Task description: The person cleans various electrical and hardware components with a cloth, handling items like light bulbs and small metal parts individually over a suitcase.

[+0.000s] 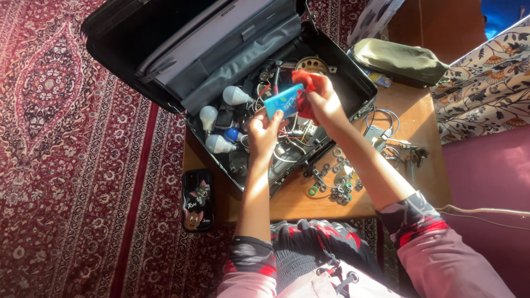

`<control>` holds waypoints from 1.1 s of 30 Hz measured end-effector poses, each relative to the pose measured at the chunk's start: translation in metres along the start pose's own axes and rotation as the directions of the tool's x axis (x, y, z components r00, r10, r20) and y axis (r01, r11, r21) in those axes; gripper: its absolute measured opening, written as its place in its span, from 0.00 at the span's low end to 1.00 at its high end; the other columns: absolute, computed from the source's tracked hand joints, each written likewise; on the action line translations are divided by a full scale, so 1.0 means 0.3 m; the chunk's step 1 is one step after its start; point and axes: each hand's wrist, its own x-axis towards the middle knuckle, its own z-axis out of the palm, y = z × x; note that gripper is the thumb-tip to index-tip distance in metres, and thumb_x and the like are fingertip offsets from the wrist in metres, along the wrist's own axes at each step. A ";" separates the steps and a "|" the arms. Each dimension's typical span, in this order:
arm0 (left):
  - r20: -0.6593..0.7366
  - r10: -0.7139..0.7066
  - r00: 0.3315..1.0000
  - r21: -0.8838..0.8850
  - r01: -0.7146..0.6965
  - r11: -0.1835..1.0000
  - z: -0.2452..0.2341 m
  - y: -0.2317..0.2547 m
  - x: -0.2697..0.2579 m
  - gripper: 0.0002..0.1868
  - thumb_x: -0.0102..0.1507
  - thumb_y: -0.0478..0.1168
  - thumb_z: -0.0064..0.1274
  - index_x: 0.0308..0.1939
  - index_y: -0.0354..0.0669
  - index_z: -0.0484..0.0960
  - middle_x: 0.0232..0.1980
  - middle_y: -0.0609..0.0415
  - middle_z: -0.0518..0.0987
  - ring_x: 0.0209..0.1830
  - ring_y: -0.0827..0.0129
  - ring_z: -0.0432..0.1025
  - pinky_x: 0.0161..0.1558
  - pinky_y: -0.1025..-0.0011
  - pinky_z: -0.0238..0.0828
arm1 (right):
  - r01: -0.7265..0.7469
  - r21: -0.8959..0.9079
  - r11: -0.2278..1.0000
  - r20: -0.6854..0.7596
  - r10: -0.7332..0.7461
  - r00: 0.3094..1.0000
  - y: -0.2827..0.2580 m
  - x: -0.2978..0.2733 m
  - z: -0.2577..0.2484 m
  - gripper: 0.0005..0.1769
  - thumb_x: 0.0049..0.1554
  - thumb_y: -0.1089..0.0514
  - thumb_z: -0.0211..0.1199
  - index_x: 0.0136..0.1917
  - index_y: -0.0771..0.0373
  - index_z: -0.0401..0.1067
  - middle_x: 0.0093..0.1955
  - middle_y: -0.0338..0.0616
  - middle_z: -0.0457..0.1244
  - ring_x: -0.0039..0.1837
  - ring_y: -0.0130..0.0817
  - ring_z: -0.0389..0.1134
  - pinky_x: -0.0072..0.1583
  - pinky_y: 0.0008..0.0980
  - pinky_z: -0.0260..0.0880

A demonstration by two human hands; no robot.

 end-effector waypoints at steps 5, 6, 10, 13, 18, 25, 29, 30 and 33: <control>-0.042 -0.002 0.999 -0.179 -0.006 0.984 -0.002 0.015 -0.014 0.12 0.67 0.35 0.58 0.52 0.33 0.84 0.47 0.54 0.85 0.44 0.77 0.76 0.50 0.76 0.73 | -0.131 0.118 0.984 0.024 0.129 0.991 0.106 -0.053 0.003 0.24 0.65 0.58 0.57 0.72 0.60 0.60 0.54 0.45 0.65 0.51 0.31 0.69 0.50 0.30 0.70; -0.049 0.003 0.999 -0.214 -0.014 0.977 -0.002 0.015 -0.018 0.12 0.67 0.36 0.58 0.52 0.33 0.84 0.48 0.55 0.85 0.45 0.77 0.76 0.52 0.76 0.72 | -0.086 0.131 0.988 0.017 0.084 0.996 0.124 -0.059 0.021 0.23 0.65 0.57 0.59 0.72 0.62 0.61 0.56 0.45 0.65 0.55 0.29 0.69 0.54 0.29 0.72; -0.101 0.011 0.995 -0.306 -0.042 0.951 -0.001 0.006 -0.011 0.13 0.68 0.38 0.58 0.53 0.33 0.85 0.48 0.55 0.85 0.47 0.76 0.74 0.54 0.75 0.69 | -0.252 0.406 0.878 0.024 0.265 0.964 0.128 -0.072 0.044 0.20 0.64 0.54 0.62 0.64 0.67 0.63 0.55 0.44 0.67 0.55 0.29 0.72 0.55 0.32 0.78; -0.238 -0.068 0.969 -0.173 0.026 0.985 0.025 0.002 -0.018 0.13 0.70 0.41 0.59 0.49 0.32 0.85 0.46 0.55 0.83 0.45 0.74 0.72 0.51 0.72 0.68 | -0.293 0.493 0.819 -0.018 0.346 0.938 0.122 -0.098 0.092 0.16 0.63 0.52 0.59 0.59 0.62 0.64 0.51 0.43 0.67 0.49 0.31 0.73 0.50 0.34 0.79; -0.229 -0.160 0.960 -0.419 0.051 0.907 0.101 -0.001 -0.026 0.11 0.65 0.40 0.59 0.49 0.40 0.83 0.46 0.57 0.84 0.45 0.74 0.75 0.50 0.70 0.72 | -0.274 0.587 0.762 0.062 0.295 0.953 0.137 -0.121 0.162 0.12 0.66 0.51 0.60 0.57 0.59 0.68 0.43 0.40 0.65 0.42 0.29 0.68 0.41 0.30 0.71; 0.055 -0.203 0.978 0.033 0.201 0.979 -0.002 0.019 0.003 0.08 0.68 0.39 0.58 0.49 0.41 0.84 0.42 0.57 0.84 0.40 0.74 0.74 0.45 0.75 0.69 | -0.153 0.202 0.967 -0.070 0.170 0.983 0.018 -0.060 0.002 0.15 0.58 0.58 0.64 0.59 0.61 0.71 0.50 0.37 0.68 0.49 0.25 0.70 0.52 0.25 0.73; 0.163 -0.235 0.958 0.072 0.226 0.971 -0.026 0.052 0.004 0.10 0.68 0.40 0.57 0.51 0.41 0.84 0.43 0.57 0.85 0.39 0.75 0.77 0.42 0.74 0.75 | -0.066 -0.155 0.986 0.055 0.076 0.996 -0.031 -0.065 -0.048 0.15 0.61 0.56 0.66 0.58 0.65 0.71 0.49 0.37 0.68 0.51 0.21 0.68 0.55 0.24 0.71; 0.191 -0.216 0.958 0.061 0.208 0.976 -0.025 0.051 0.005 0.11 0.66 0.39 0.57 0.52 0.43 0.84 0.44 0.56 0.85 0.39 0.76 0.77 0.42 0.74 0.76 | -0.009 -0.238 0.971 0.049 0.021 0.999 -0.031 -0.071 -0.037 0.15 0.61 0.55 0.66 0.57 0.65 0.70 0.49 0.37 0.68 0.51 0.21 0.68 0.54 0.24 0.71; 0.157 -0.224 0.962 -0.084 0.239 0.967 -0.034 0.043 0.014 0.13 0.65 0.38 0.58 0.52 0.41 0.84 0.45 0.55 0.86 0.40 0.73 0.79 0.43 0.71 0.77 | 0.127 -0.261 0.957 0.011 -0.129 0.992 -0.002 -0.119 0.029 0.16 0.61 0.55 0.66 0.57 0.64 0.67 0.47 0.36 0.66 0.51 0.20 0.68 0.54 0.24 0.71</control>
